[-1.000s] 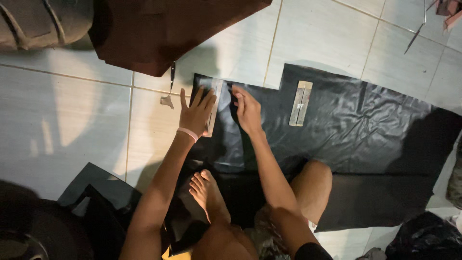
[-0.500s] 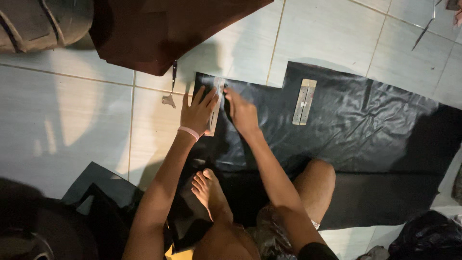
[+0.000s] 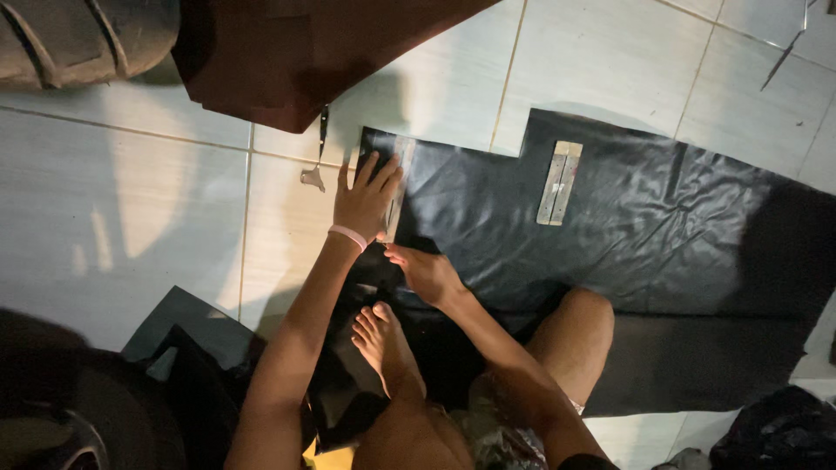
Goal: The person lays out a large black sheet of material on a tiled floor, then uses a ruler and a cutting tool to mark and cut straight lines into the material. The person repeatedly repositions the ruler and cuts along its edge.
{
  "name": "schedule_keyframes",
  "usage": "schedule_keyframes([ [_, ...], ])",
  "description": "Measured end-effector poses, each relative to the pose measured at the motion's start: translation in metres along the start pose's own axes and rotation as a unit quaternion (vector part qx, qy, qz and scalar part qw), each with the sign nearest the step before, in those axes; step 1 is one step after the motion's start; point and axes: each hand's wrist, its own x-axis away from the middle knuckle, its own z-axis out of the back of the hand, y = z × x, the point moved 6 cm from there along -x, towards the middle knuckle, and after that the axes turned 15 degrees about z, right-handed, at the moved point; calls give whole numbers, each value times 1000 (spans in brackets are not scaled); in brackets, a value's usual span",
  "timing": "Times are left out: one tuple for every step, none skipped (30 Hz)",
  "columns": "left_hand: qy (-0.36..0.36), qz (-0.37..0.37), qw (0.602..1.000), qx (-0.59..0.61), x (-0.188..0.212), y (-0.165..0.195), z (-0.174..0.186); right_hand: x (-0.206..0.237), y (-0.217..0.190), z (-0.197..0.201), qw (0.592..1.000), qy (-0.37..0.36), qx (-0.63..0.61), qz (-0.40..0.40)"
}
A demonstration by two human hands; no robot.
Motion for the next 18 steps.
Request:
schedule_keyframes([
  [-8, 6, 1000, 4, 0, -1, -3, -1, -1, 3, 999, 22, -22, 18],
  [27, -1, 1000, -3, 0, -1, -2, 0, -3, 7, 997, 41, -45, 35],
  [59, -8, 998, -9, 1, 0, 0, 2, -5, 10, 994, 61, -70, 51],
  [92, -16, 995, -16, 1, 0, 3, 5, -4, 14, 997, 65, -23, 46],
  [56, -7, 998, -9, 0, -2, -1, 6, -4, 19, 996, 69, 26, 42],
  [21, 2, 1000, -2, -1, -3, -5, 6, -3, 25, 994, 74, 75, 39],
  [-14, 11, 1000, 6, -1, -5, -8, 6, -1, 31, 993, 90, 66, 34],
  [-14, 11, 1000, 20, -2, -5, -6, 2, 2, 38, 993, 104, 57, 27],
  [-16, 11, 999, 35, -2, -6, -4, -2, 5, 44, 992, 117, 46, 20],
  [-17, 9, 999, 50, -2, -6, -2, -8, 7, 52, 988, 144, 52, 21],
  [-22, 3, 999, 34, -2, -5, -1, -18, 12, 61, 983, 172, 59, 24],
  [-27, 0, 999, 17, -3, -5, 0, -28, 17, 69, 978, 198, 63, 27],
  [-35, -2, 999, 0, -2, -5, 0, -40, 25, 72, 978, 193, 77, 7],
  [-45, 6, 999, -8, -2, -6, -1, -52, 33, 75, 978, 189, 92, -12],
  [-54, 13, 998, -16, -2, -6, -1, -59, 39, 78, 976, 187, 109, -32],
  [-63, 19, 998, -24, -2, -7, -3, -66, 40, 79, 977, 181, 108, -18],
  [-53, 15, 998, -21, -2, -7, -2, -71, 40, 78, 979, 174, 106, -4],
  [-44, 13, 999, -18, -2, -7, -1, -73, 40, 77, 981, 165, 103, 9],
])
